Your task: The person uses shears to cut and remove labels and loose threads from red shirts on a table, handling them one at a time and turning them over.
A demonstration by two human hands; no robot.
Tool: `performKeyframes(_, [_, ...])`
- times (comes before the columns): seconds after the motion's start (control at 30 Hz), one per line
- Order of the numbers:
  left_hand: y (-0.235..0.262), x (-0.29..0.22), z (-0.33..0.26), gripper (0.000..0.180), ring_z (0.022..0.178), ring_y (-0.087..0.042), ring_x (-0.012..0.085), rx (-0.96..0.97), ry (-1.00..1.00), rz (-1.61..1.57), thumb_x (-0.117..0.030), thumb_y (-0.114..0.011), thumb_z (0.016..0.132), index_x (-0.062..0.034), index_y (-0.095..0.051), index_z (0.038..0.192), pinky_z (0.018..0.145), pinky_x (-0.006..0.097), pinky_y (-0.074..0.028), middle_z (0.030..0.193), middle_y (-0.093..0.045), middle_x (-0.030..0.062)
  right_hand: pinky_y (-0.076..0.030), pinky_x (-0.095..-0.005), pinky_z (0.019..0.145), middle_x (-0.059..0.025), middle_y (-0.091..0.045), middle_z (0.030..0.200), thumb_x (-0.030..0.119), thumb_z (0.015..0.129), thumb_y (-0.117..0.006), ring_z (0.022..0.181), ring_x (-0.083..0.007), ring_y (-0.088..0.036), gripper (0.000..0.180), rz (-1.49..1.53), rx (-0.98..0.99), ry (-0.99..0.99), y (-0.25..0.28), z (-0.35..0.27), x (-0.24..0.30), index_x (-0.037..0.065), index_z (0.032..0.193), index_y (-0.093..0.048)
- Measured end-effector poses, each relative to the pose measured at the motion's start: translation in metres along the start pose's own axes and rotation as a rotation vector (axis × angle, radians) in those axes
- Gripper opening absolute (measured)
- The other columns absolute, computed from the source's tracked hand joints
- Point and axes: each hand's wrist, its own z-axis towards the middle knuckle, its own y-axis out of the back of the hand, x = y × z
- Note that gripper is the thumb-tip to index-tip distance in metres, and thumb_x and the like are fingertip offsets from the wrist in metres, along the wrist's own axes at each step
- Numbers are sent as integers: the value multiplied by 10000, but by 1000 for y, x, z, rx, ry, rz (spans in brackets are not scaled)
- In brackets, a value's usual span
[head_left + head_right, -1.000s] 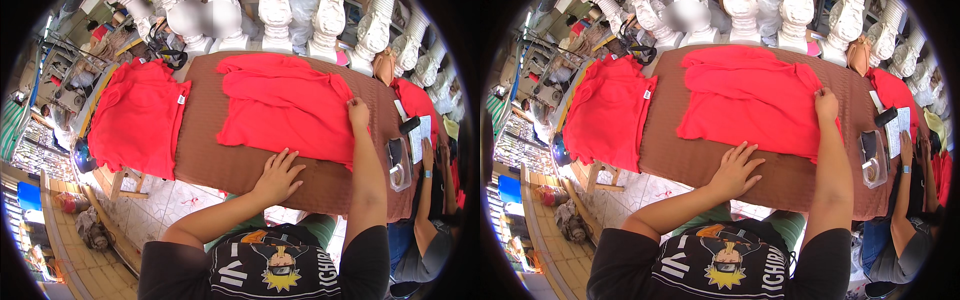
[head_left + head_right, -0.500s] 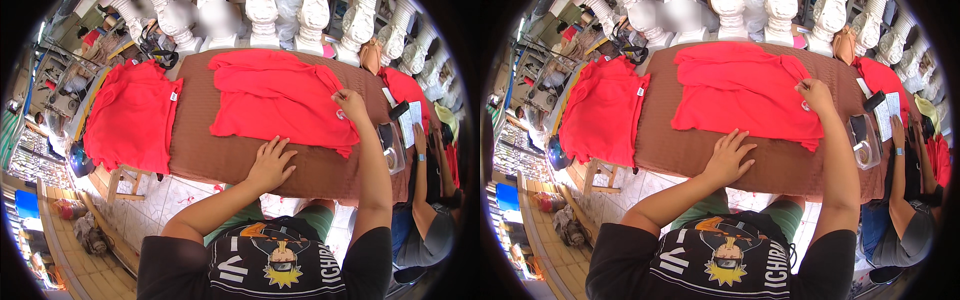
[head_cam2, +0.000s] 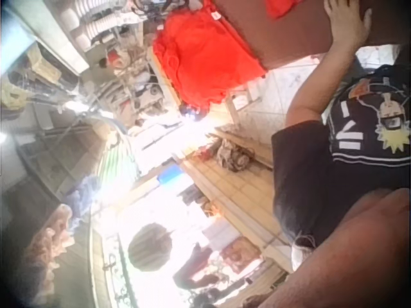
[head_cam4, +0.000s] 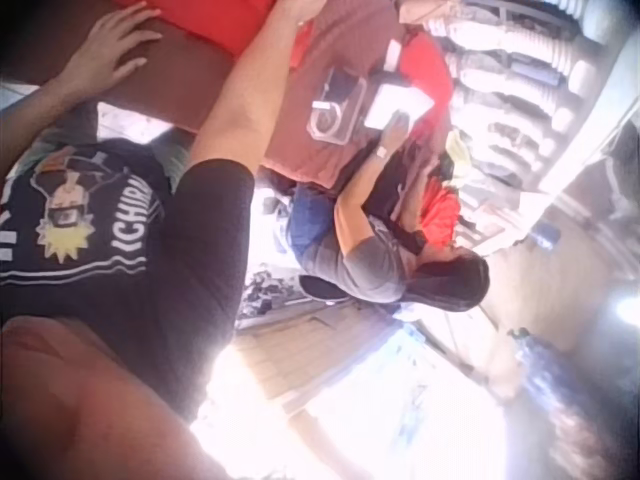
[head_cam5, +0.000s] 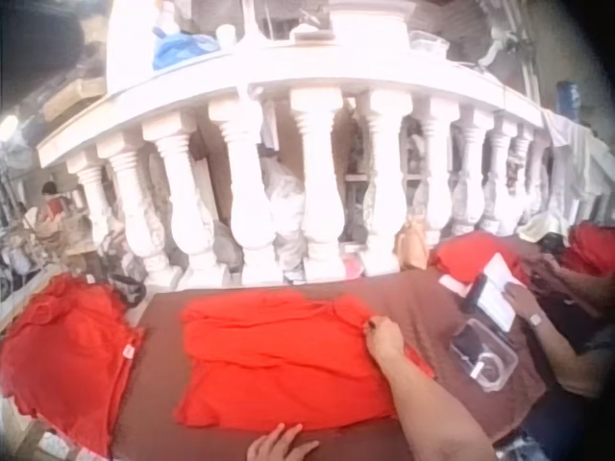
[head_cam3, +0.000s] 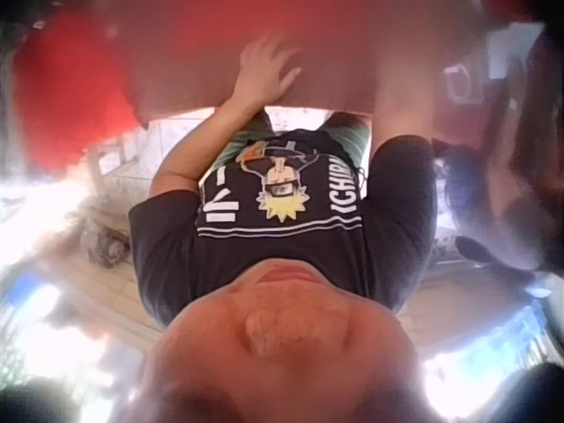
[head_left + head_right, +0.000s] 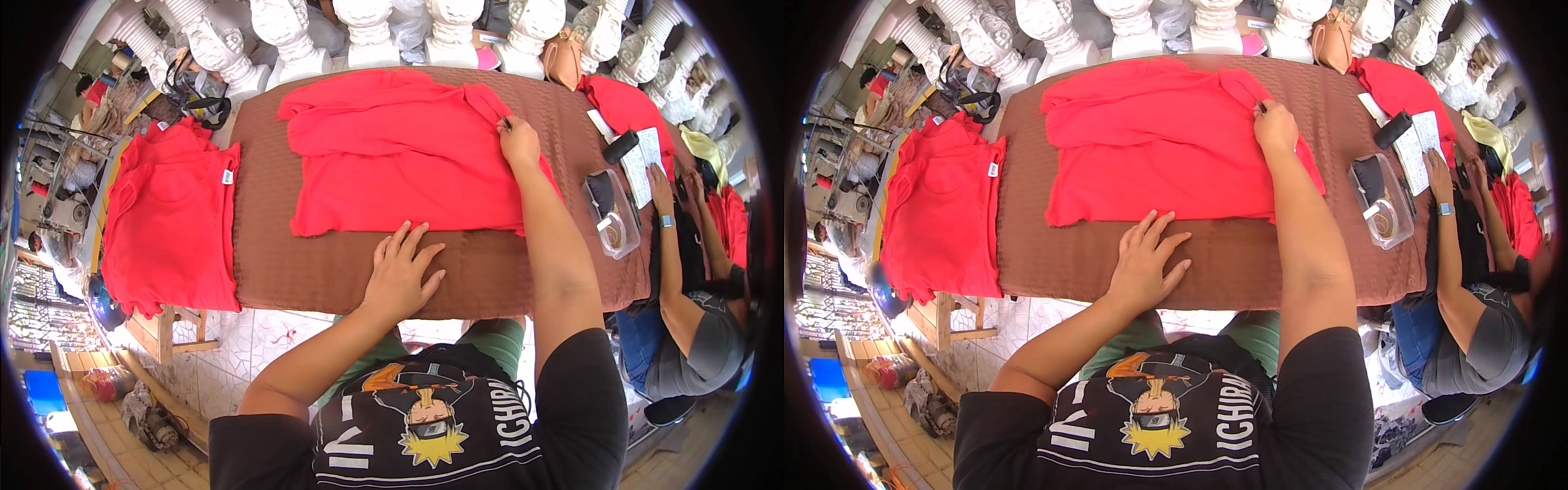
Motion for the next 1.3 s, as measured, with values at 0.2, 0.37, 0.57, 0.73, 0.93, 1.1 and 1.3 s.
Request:
performKeyframes(0.2, [-2,5,-6,422,1354,-331,362,-30,26,29,-315,-659,851,-153,-586,1234,1083,510,-268,1413,-424,128,-501,-284,687,20,-655,845,141,885,-667,773,-137,-633,85,764,424,16,109,-49,45,70,932,-673])
performKeyframes(0.37, [-9,8,-3,428,1355,-323,363,-53,-7,27,-335,-650,843,-138,-590,1219,1082,530,-264,1415,-414,146,-478,-241,631,31,-639,813,90,863,-672,705,-84,-575,88,618,963,180,172,-125,-8,48,941,-671])
performKeyframes(0.57, [-7,11,-8,145,918,-575,330,-263,14,-162,-159,-676,822,-45,-659,910,825,424,-449,947,-634,126,-437,-210,598,30,-642,794,79,865,-658,723,-46,-551,124,278,757,-8,194,-168,-16,40,981,-676])
performKeyframes(0.73, [5,-5,-19,123,657,-593,269,-442,-40,-441,-106,-716,809,-43,-642,733,613,339,-481,698,-629,81,-479,-263,661,-57,-681,869,88,868,-647,762,-126,-602,171,522,637,38,187,-192,-16,-8,1009,-661])
performKeyframes(0.93, [1,-37,-25,344,969,-576,212,-70,-349,-259,-262,-787,728,-116,-678,1020,822,377,-447,1043,-634,12,-499,-313,778,-123,-698,928,80,857,-641,859,-201,-664,202,433,683,160,159,-217,-23,-11,1036,-657])
performKeyframes(1.1, [-17,-45,-29,175,913,-602,237,-81,-240,-262,-156,-762,745,-105,-709,904,846,362,-463,959,-659,21,-502,-329,806,-133,-705,973,78,856,-638,902,-221,-678,208,400,661,153,154,-223,-27,-3,1045,-663])
performKeyframes(1.3, [46,-43,-45,55,882,-605,233,293,-250,-239,-116,-708,780,-80,-697,820,809,373,-467,928,-660,16,-504,-315,792,-113,-710,942,73,854,-645,890,-206,-679,193,415,684,89,161,-224,-23,-7,1029,-664])
